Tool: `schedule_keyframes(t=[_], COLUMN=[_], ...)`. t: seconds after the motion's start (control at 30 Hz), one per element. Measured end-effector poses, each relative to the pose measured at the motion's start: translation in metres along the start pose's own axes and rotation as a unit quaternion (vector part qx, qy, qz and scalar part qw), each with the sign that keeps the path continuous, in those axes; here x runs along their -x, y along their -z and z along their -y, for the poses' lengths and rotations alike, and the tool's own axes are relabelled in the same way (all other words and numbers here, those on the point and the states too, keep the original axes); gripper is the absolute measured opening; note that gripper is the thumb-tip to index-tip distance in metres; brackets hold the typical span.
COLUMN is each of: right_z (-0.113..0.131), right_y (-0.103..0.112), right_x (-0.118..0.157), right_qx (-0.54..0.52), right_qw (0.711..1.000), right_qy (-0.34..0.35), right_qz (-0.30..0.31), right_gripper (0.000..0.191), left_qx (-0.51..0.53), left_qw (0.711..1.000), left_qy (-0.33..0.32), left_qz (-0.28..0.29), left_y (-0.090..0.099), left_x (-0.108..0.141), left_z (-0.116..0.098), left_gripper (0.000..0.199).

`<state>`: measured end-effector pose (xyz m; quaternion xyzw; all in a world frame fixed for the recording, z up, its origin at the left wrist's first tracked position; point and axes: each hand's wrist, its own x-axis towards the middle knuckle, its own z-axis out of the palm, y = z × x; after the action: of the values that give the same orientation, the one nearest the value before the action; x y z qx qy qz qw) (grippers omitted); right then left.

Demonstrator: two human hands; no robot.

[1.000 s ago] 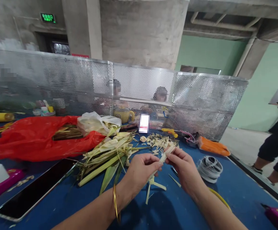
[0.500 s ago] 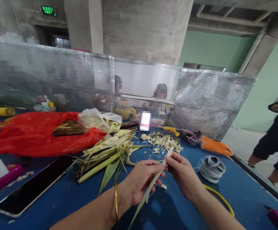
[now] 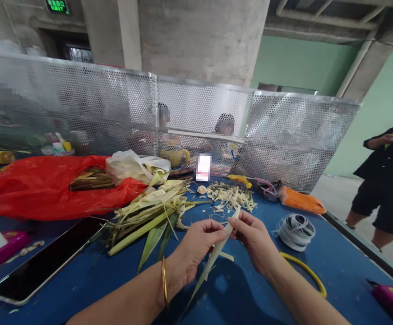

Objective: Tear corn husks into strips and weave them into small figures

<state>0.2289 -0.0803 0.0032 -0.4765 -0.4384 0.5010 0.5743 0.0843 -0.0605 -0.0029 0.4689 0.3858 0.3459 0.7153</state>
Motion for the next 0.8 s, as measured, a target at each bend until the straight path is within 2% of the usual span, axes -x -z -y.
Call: schedule_keyframes(t=[0.13,0.23,0.5,0.7,0.8], right_z=[0.0028,0.0025,-0.0022,0.0007,0.001], right_y=[-0.0004,0.0008,0.0022,0.0014,0.0025], right_x=[0.0017,0.0022,0.002,0.0016,0.0013], right_qx=[-0.029,-0.043,0.038,-0.005,-0.024], right_qw=[0.999,0.997,0.998,0.998,0.997], right_qy=[-0.022,-0.049,-0.047,-0.046,-0.053], right_qz=[-0.005,0.029,0.034,0.03,0.047], right_gripper=[0.029,0.031,0.024,0.024,0.024], left_qx=[-0.01,-0.015,-0.054,-0.045,-0.052], left_qw=[1.0,0.999,0.992,0.994,0.995], left_qy=[-0.025,-0.038,-0.095,-0.087,-0.081], left_qz=[-0.016,-0.023,-0.06,-0.044,-0.041], left_y=[-0.0001,-0.0006,0.0042,0.0046,0.0034], left_x=[-0.0014,-0.0018,-0.0077,-0.0074,-0.006], left_z=[0.0026,0.0015,0.0055,0.0032,0.0025], left_gripper=[0.026,0.024,0.021,0.023,0.022])
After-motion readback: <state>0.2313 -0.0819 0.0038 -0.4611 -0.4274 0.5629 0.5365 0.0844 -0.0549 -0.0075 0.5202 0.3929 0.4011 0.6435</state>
